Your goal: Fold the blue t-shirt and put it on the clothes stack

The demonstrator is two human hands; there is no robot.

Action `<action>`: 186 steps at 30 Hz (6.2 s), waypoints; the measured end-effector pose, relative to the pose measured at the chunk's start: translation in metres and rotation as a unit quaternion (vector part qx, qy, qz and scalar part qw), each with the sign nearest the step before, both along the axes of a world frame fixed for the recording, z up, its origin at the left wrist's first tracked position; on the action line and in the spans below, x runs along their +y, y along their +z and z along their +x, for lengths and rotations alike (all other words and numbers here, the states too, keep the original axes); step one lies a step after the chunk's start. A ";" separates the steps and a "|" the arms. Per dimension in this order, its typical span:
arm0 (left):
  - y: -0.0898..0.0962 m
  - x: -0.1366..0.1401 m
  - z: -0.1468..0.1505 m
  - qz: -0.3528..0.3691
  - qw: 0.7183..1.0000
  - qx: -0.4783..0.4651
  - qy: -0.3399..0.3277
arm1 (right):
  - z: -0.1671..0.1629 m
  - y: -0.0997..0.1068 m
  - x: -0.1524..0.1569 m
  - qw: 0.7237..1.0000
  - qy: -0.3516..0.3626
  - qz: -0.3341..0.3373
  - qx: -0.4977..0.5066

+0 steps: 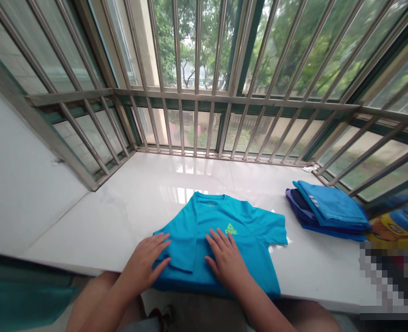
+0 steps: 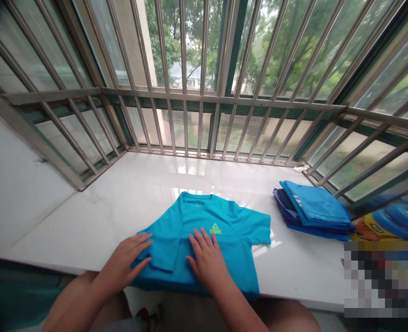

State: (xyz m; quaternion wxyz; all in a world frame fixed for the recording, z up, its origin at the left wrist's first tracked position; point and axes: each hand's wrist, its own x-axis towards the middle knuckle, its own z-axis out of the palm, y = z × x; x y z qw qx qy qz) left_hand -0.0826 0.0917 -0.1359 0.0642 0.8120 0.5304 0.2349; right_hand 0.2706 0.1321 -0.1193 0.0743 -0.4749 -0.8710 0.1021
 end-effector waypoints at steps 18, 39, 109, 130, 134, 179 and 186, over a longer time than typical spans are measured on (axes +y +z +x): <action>-0.002 0.199 0.122 -0.090 0.990 0.098 0.040 | 0.063 0.005 0.044 0.983 -0.178 0.045 -0.026; 0.025 0.253 0.234 -0.105 0.987 0.037 -0.117 | 0.150 0.033 0.064 0.906 -0.359 0.139 0.176; 0.012 0.007 0.079 -0.060 0.994 0.039 0.080 | 0.104 0.019 -0.012 0.990 0.010 0.141 0.015; 0.027 0.176 0.059 -0.129 0.986 0.075 0.068 | 0.063 0.018 0.101 0.988 -0.152 0.011 -0.037; 0.050 0.214 0.049 -0.221 0.970 0.091 0.049 | 0.082 0.036 0.137 0.988 -0.136 -0.043 -0.058; -0.001 0.148 0.069 -0.096 0.976 0.133 0.147 | 0.067 -0.005 0.098 0.977 -0.204 -0.028 -0.062; 0.000 0.148 0.069 -0.101 0.974 0.139 0.147 | 0.069 -0.005 0.098 0.977 -0.204 -0.036 -0.049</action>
